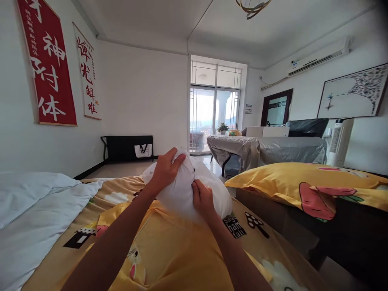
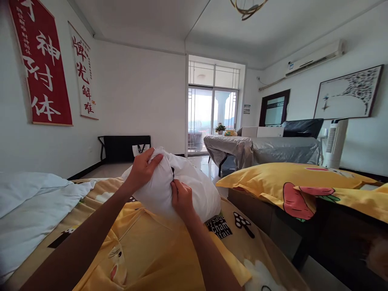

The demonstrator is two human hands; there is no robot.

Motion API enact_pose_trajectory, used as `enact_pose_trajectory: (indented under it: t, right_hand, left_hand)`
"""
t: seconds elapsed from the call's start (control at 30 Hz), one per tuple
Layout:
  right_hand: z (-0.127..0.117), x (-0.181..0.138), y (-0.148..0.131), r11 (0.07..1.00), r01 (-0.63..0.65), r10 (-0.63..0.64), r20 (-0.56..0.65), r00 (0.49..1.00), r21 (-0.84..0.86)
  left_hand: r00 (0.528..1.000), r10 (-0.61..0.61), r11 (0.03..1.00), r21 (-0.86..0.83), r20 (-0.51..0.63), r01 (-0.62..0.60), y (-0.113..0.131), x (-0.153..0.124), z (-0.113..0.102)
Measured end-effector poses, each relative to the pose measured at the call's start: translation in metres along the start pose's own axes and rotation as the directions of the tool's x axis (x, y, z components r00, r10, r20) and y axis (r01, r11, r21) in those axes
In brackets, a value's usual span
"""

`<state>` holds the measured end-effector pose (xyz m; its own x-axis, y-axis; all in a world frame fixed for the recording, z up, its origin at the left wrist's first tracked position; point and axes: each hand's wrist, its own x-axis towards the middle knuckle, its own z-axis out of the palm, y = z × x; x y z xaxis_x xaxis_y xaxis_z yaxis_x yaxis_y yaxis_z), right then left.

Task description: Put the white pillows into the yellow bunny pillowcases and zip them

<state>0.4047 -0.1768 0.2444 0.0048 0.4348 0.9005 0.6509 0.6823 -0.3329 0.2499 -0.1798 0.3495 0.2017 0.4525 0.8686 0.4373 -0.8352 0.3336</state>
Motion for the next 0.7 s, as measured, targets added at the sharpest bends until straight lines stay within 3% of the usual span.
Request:
enact_pose_trajectory:
  t: [0.13, 0.33, 0.43, 0.53, 0.63, 0.7]
  right_hand:
    - [0.014, 0.006, 0.002, 0.984, -0.086, 0.065, 0.134, 0.989, 0.155]
    - [0.028, -0.003, 0.004, 0.969, -0.150, 0.146, 0.033, 0.989, 0.195]
    - [0.032, -0.009, 0.010, 0.982, -0.107, 0.097, 0.070, 0.993, 0.157]
    - [0.032, -0.009, 0.016, 0.981, -0.046, 0.007, 0.199, 0.980, 0.188]
    - [0.028, -0.007, 0.016, 0.978, -0.027, -0.030, 0.267, 0.963, 0.207]
    - [0.024, -0.007, 0.015, 0.986, -0.022, -0.023, 0.263, 0.965, 0.166]
  left_hand:
    - [0.996, -0.046, 0.992, -0.114, 0.075, 0.055, -0.012, -0.016, -0.006]
    - [0.967, -0.060, 0.968, -0.222, 0.248, 0.117, -0.023, -0.038, -0.017]
    - [0.948, 0.007, 0.992, -0.121, 0.320, 0.034, -0.016, -0.045, -0.017]
    - [0.915, 0.144, 0.989, -0.035, 0.377, -0.142, -0.001, -0.050, -0.014]
    - [0.889, 0.275, 0.959, -0.044, 0.367, -0.279, 0.013, -0.054, -0.012]
    - [0.894, 0.303, 0.951, -0.048, 0.332, -0.304, 0.019, -0.056, -0.012]
